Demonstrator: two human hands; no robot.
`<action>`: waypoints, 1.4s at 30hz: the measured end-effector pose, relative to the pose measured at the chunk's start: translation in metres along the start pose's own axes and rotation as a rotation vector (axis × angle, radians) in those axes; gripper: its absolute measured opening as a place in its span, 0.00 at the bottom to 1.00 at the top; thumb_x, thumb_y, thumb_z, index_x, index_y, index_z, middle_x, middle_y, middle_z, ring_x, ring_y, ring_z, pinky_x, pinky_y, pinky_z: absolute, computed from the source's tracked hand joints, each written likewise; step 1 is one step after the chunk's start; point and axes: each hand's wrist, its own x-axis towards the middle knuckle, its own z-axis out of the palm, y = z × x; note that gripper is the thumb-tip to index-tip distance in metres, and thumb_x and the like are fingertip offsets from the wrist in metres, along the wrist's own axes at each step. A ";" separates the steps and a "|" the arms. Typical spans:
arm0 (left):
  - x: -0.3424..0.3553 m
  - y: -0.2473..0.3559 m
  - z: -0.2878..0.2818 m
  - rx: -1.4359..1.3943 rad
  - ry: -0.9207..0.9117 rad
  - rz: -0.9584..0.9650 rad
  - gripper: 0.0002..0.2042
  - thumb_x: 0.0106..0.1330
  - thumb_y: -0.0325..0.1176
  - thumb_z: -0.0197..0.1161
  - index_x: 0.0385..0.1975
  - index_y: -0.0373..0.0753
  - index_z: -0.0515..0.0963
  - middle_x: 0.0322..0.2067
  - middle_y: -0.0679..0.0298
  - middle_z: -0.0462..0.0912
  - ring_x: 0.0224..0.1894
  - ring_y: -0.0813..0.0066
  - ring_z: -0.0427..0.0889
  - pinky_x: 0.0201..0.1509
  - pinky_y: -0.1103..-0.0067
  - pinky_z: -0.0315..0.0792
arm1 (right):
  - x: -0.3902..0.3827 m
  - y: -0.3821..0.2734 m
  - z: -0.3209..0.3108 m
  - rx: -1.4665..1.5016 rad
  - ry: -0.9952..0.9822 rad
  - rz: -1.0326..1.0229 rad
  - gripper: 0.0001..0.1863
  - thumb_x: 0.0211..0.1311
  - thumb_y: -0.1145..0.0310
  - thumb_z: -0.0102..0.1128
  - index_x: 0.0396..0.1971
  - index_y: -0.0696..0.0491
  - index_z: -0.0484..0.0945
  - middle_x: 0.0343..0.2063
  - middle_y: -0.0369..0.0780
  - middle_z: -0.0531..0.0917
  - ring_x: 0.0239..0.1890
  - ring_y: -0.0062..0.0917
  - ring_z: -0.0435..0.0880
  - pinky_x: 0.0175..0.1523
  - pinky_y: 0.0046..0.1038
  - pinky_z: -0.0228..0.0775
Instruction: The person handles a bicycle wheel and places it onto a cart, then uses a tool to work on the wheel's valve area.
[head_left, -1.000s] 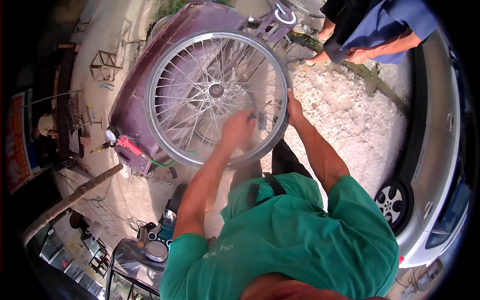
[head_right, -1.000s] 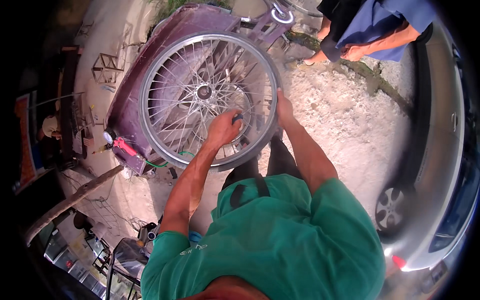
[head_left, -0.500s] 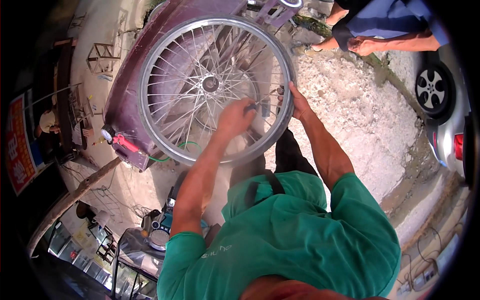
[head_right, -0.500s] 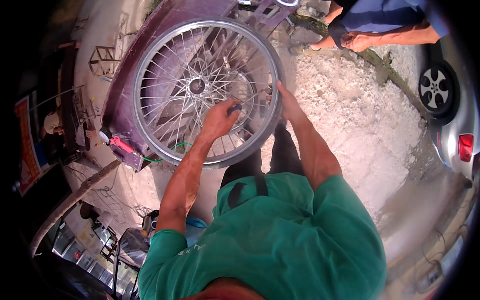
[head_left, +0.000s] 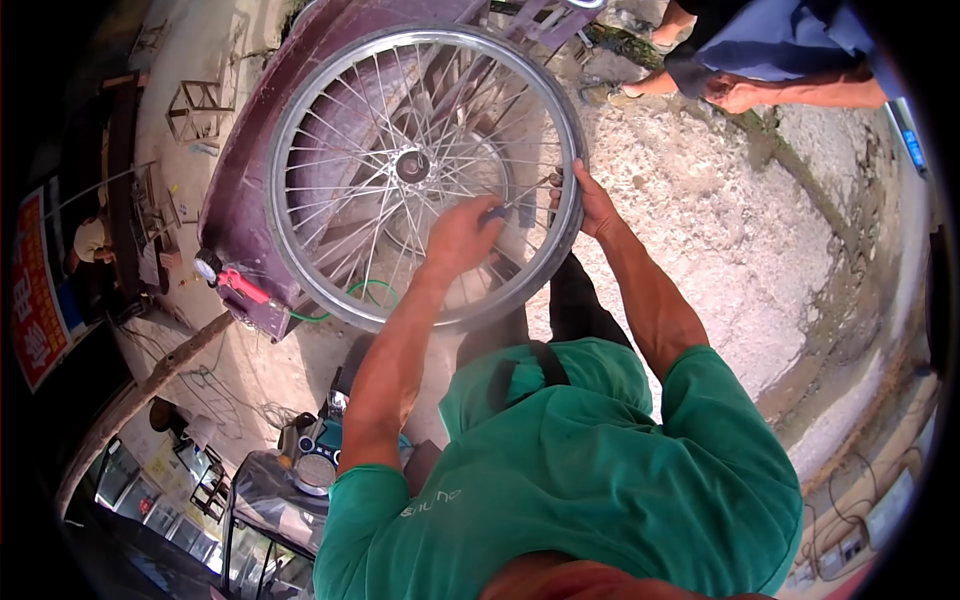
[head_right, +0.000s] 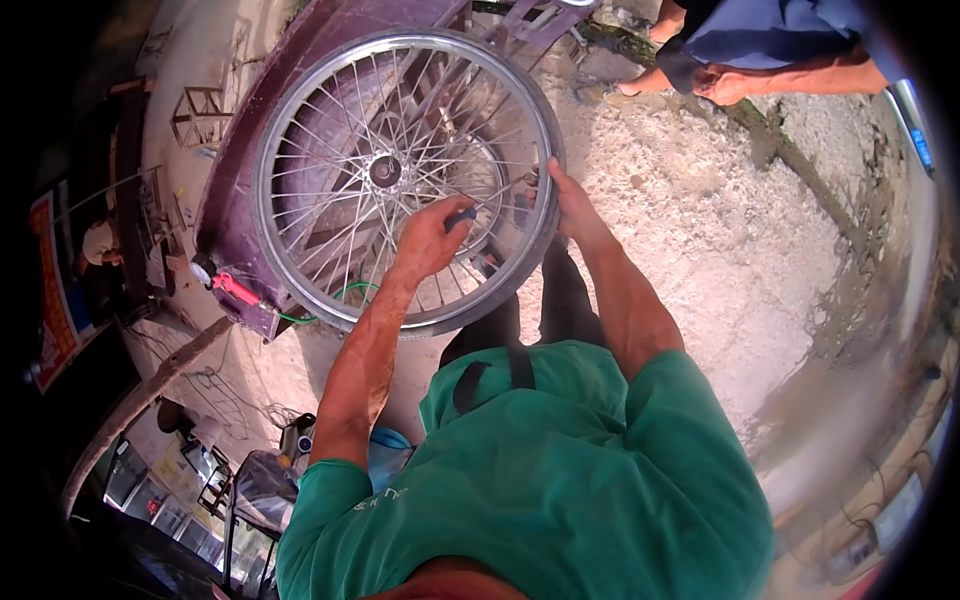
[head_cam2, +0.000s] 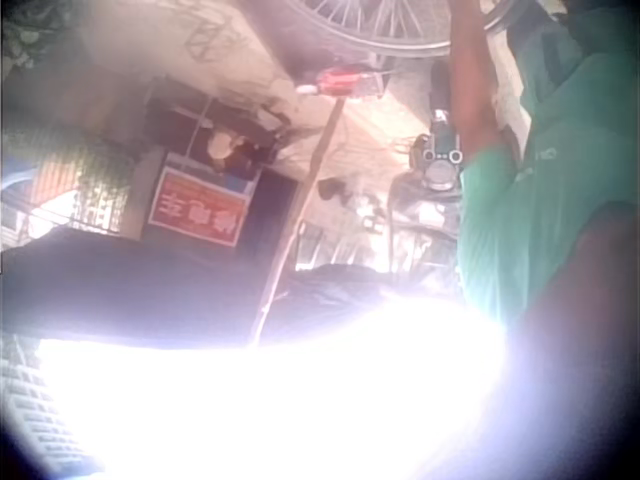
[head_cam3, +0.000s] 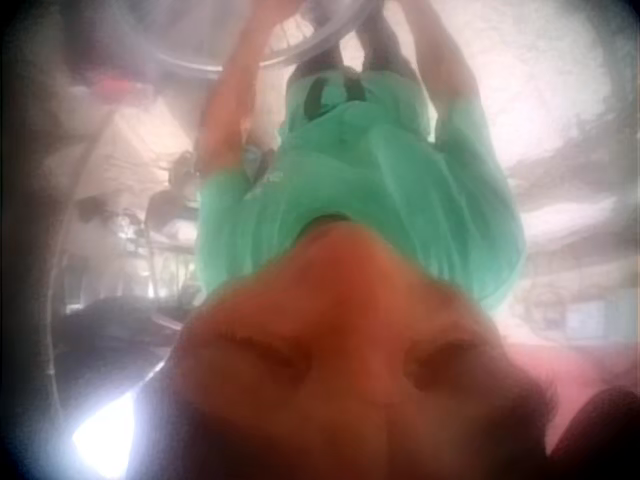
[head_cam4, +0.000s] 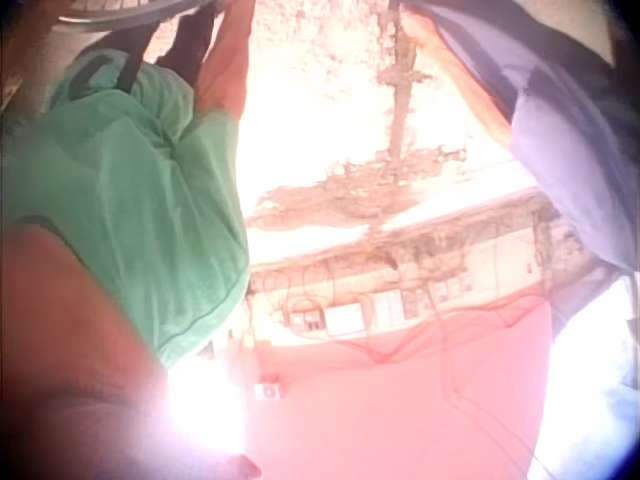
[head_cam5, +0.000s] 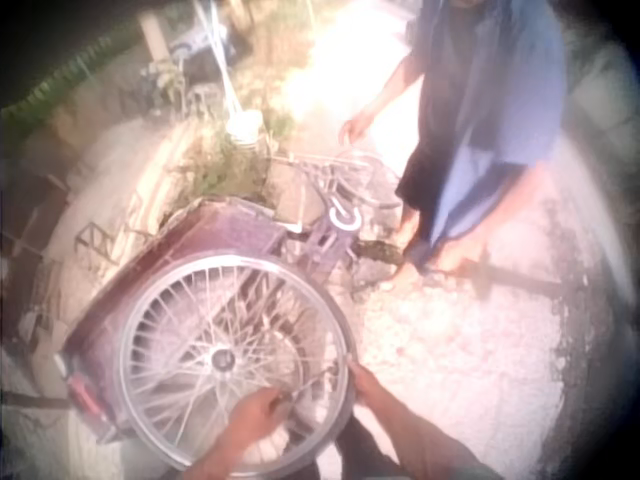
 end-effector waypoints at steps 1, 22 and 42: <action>0.000 0.000 0.000 -0.001 0.000 -0.002 0.18 0.66 0.37 0.67 0.55 0.44 0.83 0.44 0.51 0.87 0.45 0.50 0.87 0.51 0.63 0.80 | -0.002 -0.001 0.002 -0.006 0.011 -0.003 0.33 0.74 0.36 0.55 0.52 0.55 0.78 0.40 0.39 0.85 0.36 0.25 0.85 0.41 0.30 0.82; 0.003 -0.004 0.002 0.026 0.038 0.041 0.17 0.66 0.37 0.66 0.54 0.45 0.83 0.43 0.51 0.87 0.43 0.50 0.87 0.48 0.62 0.80 | 0.000 -0.002 0.001 -0.007 0.035 0.006 0.31 0.73 0.37 0.56 0.52 0.53 0.78 0.41 0.38 0.84 0.37 0.26 0.86 0.42 0.30 0.82; 0.008 0.000 0.002 0.028 0.010 -0.015 0.17 0.67 0.32 0.66 0.55 0.39 0.82 0.47 0.52 0.89 0.47 0.58 0.89 0.51 0.70 0.81 | 0.004 -0.007 -0.001 0.016 0.038 0.079 0.29 0.72 0.37 0.58 0.50 0.52 0.78 0.38 0.37 0.85 0.35 0.26 0.87 0.40 0.30 0.83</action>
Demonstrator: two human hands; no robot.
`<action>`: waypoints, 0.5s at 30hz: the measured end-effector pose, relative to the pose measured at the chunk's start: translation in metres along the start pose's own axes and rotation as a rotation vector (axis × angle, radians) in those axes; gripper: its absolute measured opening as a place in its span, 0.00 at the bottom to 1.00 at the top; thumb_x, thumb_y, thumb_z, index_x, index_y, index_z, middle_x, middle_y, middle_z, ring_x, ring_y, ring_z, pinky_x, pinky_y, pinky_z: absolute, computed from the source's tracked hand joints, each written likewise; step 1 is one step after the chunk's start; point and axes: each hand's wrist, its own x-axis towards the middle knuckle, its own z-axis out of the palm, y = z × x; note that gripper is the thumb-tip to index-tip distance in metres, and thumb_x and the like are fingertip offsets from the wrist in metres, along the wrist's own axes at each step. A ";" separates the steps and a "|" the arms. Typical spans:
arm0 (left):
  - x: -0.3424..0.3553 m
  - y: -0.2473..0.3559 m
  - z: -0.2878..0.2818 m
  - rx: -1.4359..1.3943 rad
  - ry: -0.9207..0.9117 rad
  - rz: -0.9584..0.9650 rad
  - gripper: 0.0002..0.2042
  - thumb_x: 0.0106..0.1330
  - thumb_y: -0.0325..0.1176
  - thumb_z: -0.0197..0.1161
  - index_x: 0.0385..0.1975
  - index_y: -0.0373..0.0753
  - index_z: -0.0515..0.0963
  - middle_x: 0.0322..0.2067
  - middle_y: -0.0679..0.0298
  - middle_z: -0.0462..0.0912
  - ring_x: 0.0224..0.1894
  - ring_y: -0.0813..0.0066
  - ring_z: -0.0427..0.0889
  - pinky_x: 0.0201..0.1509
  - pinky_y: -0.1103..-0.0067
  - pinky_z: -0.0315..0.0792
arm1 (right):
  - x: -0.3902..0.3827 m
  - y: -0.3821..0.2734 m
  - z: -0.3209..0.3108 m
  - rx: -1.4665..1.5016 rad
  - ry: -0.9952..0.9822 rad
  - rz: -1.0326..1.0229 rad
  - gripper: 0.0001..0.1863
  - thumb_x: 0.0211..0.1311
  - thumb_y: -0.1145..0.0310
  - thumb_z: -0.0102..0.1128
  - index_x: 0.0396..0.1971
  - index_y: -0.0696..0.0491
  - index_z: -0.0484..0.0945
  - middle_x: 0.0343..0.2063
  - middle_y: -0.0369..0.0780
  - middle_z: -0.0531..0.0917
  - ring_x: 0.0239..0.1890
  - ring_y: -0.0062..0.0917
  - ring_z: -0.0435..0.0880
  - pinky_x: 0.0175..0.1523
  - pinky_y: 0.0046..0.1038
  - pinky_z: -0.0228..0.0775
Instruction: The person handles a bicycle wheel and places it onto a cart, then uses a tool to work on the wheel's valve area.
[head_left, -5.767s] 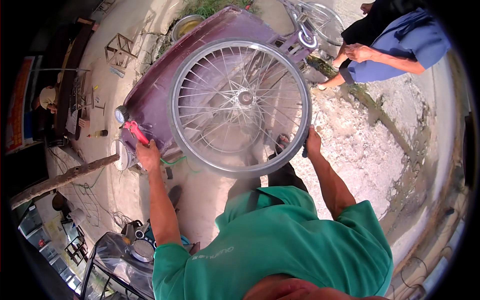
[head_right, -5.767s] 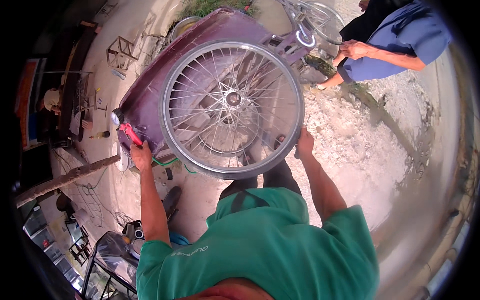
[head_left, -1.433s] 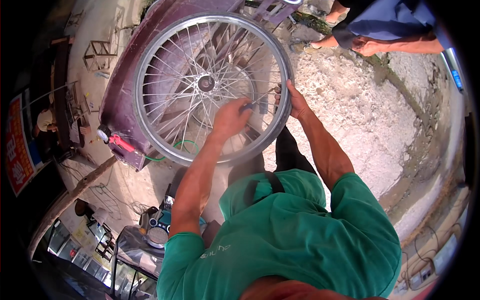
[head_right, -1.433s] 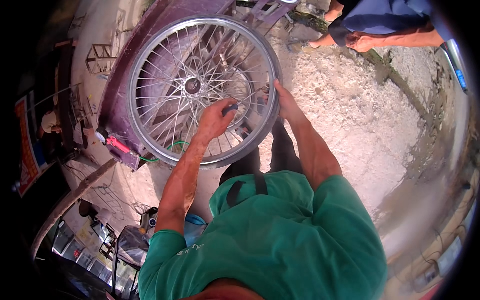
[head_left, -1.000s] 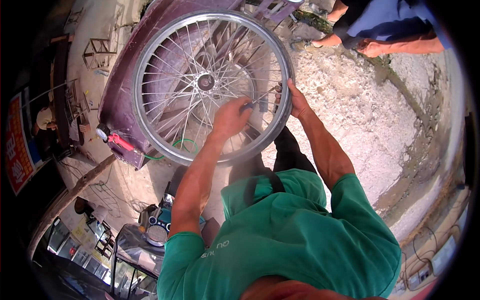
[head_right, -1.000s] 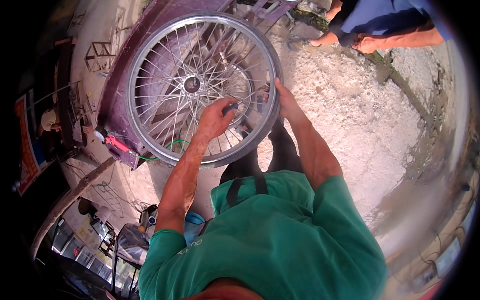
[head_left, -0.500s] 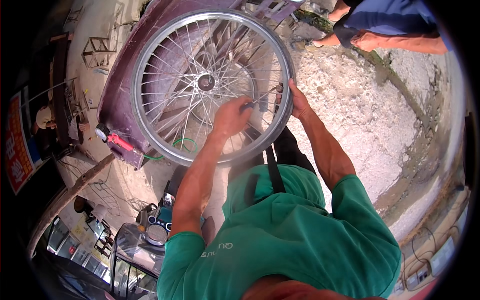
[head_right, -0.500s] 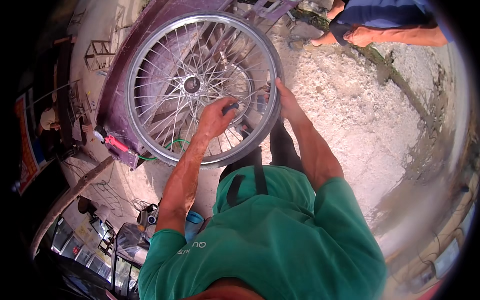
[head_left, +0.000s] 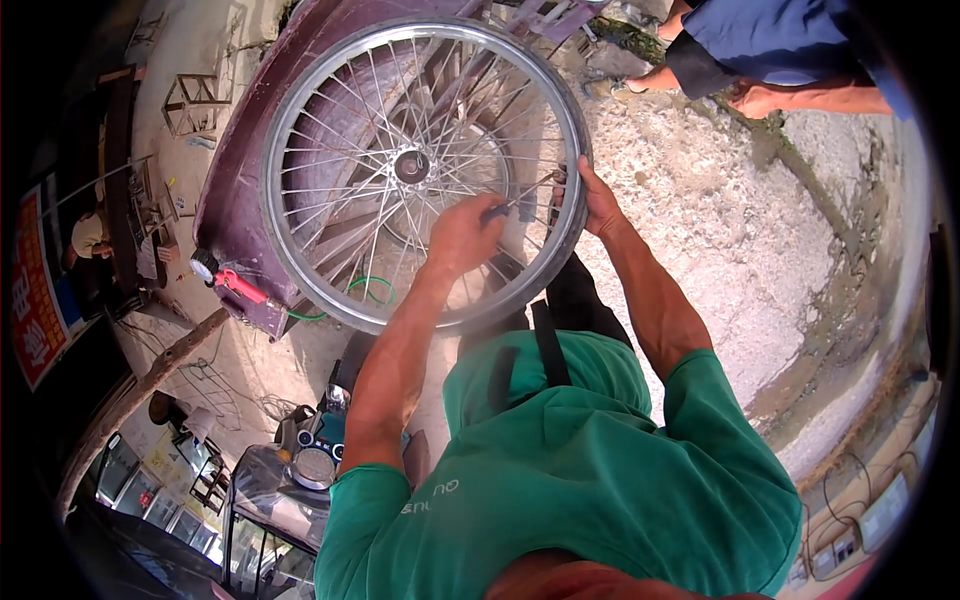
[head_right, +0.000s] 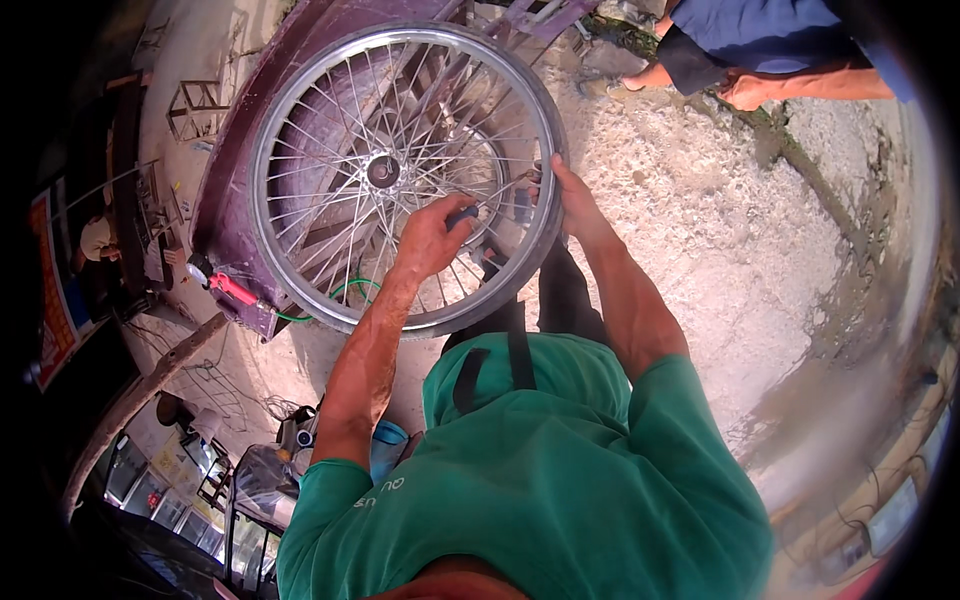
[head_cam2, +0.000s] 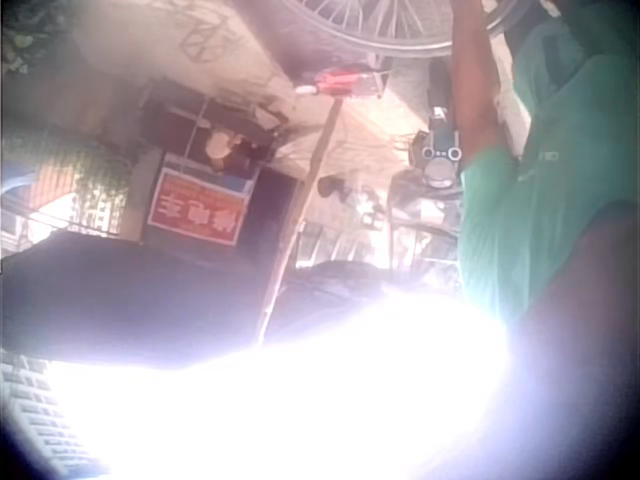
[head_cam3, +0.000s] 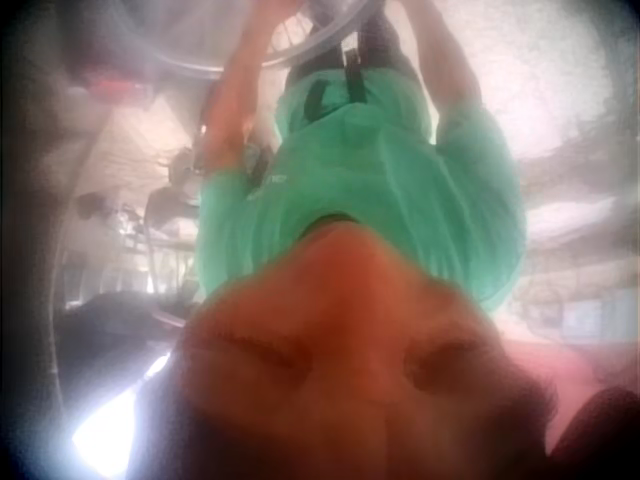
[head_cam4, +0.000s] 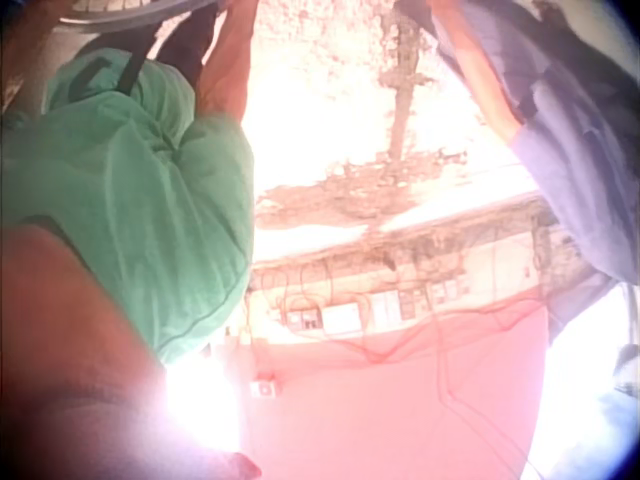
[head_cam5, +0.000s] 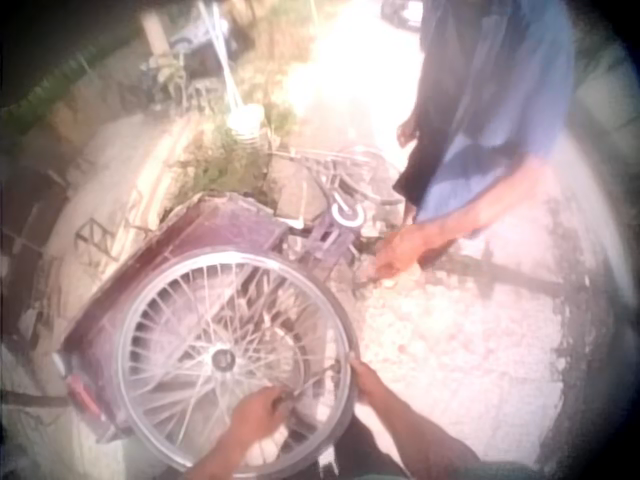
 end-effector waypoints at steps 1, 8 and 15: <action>0.000 0.000 0.000 0.000 -0.001 0.000 0.17 0.67 0.32 0.66 0.55 0.39 0.82 0.47 0.52 0.89 0.47 0.58 0.89 0.51 0.70 0.81 | 0.002 0.001 0.000 -0.050 0.015 -0.021 0.34 0.68 0.32 0.57 0.48 0.52 0.79 0.34 0.38 0.85 0.32 0.27 0.86 0.39 0.40 0.83; 0.000 0.000 0.002 0.003 0.013 -0.003 0.17 0.66 0.35 0.65 0.55 0.42 0.82 0.46 0.52 0.87 0.47 0.52 0.88 0.51 0.65 0.80 | 0.004 0.004 -0.002 -0.095 0.029 -0.060 0.38 0.64 0.27 0.57 0.49 0.51 0.79 0.30 0.38 0.84 0.28 0.29 0.85 0.38 0.50 0.84; 0.000 -0.003 0.005 -0.003 0.046 0.036 0.16 0.66 0.37 0.64 0.53 0.44 0.83 0.44 0.51 0.87 0.46 0.47 0.86 0.50 0.61 0.79 | 0.000 0.002 0.002 -0.082 0.035 -0.066 0.37 0.65 0.28 0.58 0.50 0.50 0.79 0.30 0.39 0.84 0.28 0.27 0.84 0.37 0.47 0.84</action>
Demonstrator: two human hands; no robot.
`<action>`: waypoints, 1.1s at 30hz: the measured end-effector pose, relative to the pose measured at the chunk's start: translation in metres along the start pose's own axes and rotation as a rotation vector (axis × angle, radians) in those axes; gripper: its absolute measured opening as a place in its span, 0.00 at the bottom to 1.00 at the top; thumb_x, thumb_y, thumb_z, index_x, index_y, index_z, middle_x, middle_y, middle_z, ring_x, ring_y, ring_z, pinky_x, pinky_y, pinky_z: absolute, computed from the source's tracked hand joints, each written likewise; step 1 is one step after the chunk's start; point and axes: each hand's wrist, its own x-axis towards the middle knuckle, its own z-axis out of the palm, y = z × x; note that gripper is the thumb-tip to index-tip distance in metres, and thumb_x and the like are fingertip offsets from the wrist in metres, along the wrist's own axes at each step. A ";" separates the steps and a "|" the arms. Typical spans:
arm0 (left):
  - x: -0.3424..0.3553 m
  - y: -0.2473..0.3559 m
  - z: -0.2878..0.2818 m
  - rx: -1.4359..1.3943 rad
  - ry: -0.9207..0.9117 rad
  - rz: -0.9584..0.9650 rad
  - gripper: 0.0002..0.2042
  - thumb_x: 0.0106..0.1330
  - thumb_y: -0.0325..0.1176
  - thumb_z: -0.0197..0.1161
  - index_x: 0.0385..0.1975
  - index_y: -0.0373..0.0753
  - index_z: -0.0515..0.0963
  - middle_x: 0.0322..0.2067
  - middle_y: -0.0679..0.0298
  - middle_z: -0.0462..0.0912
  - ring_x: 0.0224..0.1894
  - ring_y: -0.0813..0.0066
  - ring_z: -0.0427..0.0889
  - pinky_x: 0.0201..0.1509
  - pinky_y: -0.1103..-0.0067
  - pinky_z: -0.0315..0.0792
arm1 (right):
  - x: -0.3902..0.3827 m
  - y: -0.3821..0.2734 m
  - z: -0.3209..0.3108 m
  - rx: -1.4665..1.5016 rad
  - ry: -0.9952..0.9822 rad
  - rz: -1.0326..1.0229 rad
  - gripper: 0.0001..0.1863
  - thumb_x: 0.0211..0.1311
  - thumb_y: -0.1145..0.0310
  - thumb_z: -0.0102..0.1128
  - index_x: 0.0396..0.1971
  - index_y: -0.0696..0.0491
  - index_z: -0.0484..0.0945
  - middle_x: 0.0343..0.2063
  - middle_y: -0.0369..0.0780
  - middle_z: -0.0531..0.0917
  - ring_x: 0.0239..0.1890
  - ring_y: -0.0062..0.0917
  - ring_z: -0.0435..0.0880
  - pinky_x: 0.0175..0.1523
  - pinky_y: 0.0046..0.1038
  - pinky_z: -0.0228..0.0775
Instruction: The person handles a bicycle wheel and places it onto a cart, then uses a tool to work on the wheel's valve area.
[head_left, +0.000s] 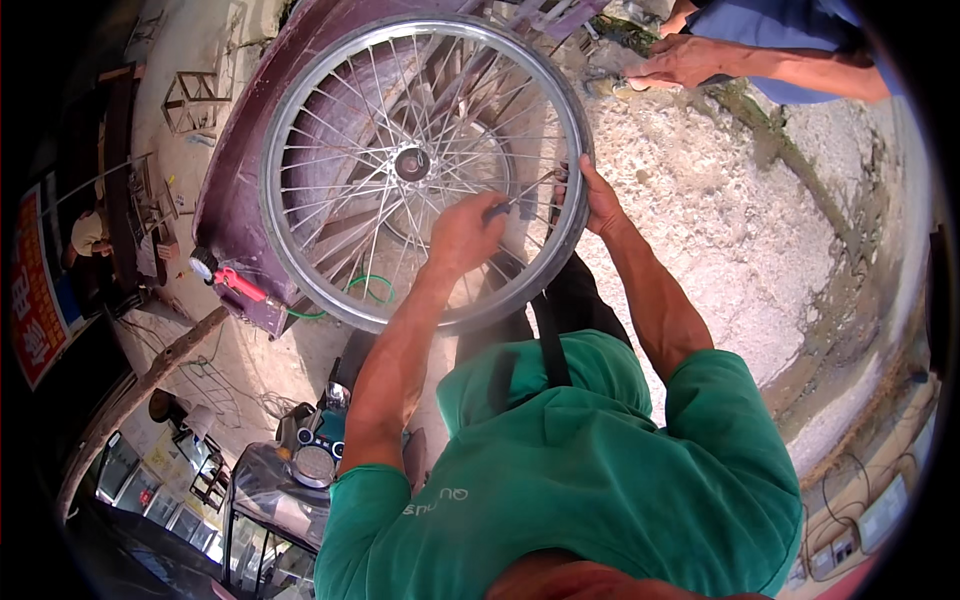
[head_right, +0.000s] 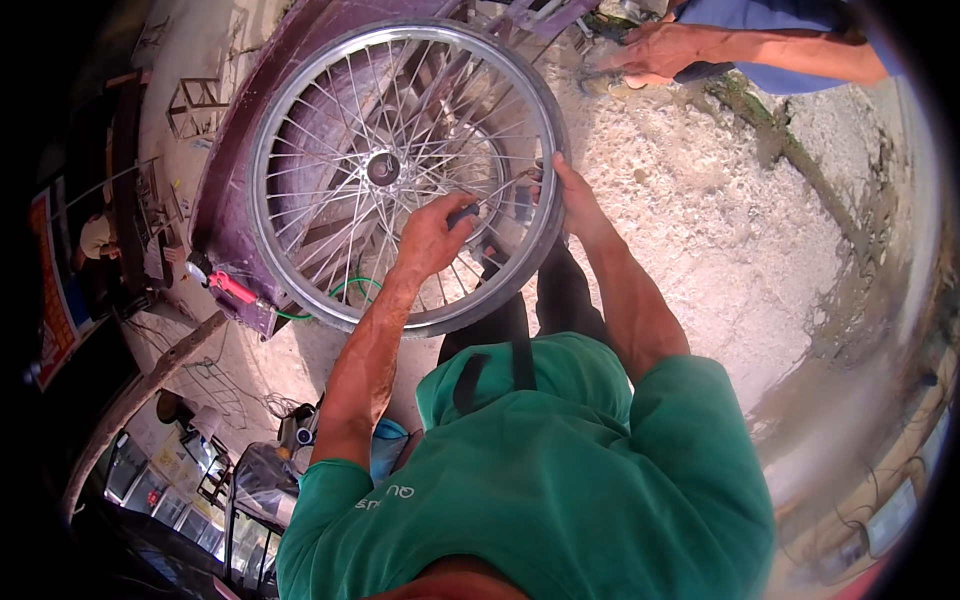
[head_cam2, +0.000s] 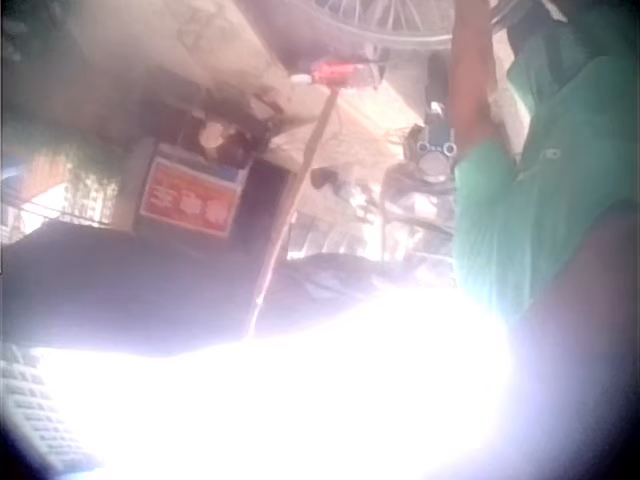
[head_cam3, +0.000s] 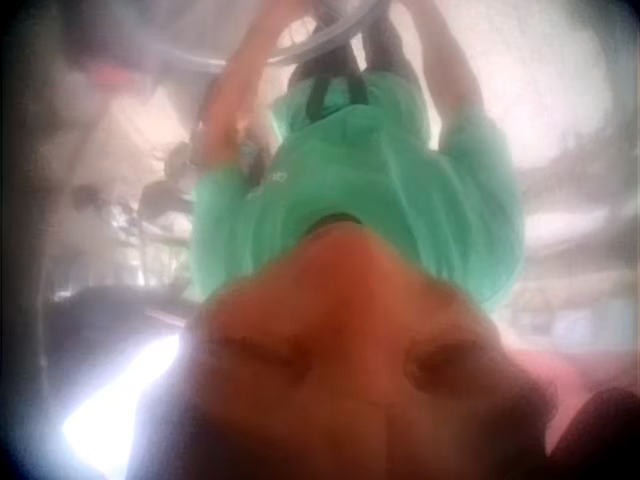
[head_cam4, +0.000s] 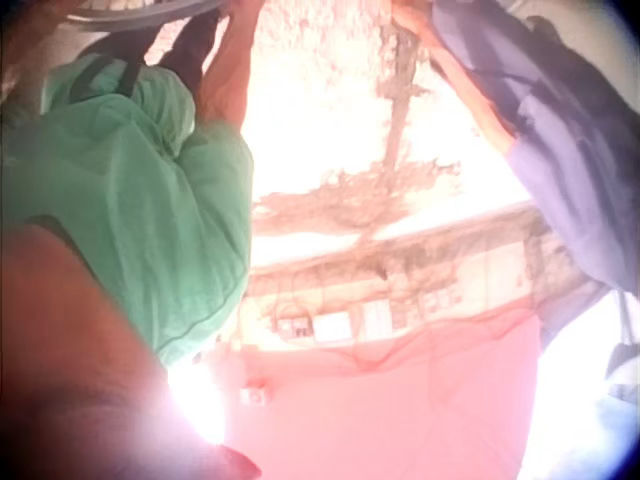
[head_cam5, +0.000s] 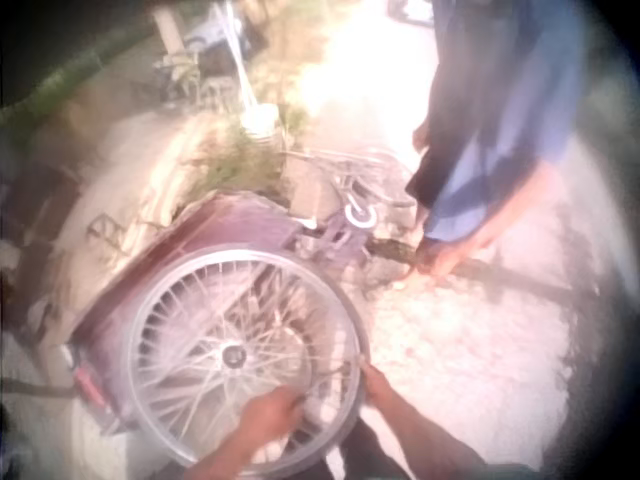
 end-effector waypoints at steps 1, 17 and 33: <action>0.000 0.001 -0.001 0.000 0.001 -0.001 0.16 0.66 0.37 0.64 0.53 0.44 0.83 0.44 0.51 0.87 0.46 0.47 0.86 0.50 0.61 0.79 | -0.003 -0.003 0.002 0.023 -0.004 0.014 0.34 0.70 0.33 0.56 0.50 0.52 0.79 0.34 0.38 0.84 0.31 0.26 0.85 0.39 0.39 0.83; -0.004 0.007 0.000 0.097 -0.007 0.009 0.16 0.66 0.35 0.66 0.53 0.42 0.83 0.47 0.54 0.88 0.48 0.51 0.88 0.52 0.65 0.81 | -0.010 -0.001 0.009 0.049 0.021 0.033 0.30 0.74 0.37 0.55 0.48 0.54 0.79 0.35 0.39 0.84 0.33 0.27 0.84 0.42 0.33 0.81; 0.015 0.027 0.022 -0.245 -0.296 -0.170 0.25 0.69 0.33 0.61 0.68 0.44 0.73 0.29 0.56 0.83 0.26 0.68 0.84 0.33 0.70 0.79 | 0.005 0.016 -0.013 0.137 -0.079 0.069 0.32 0.74 0.38 0.55 0.57 0.54 0.74 0.41 0.41 0.81 0.35 0.30 0.82 0.40 0.35 0.78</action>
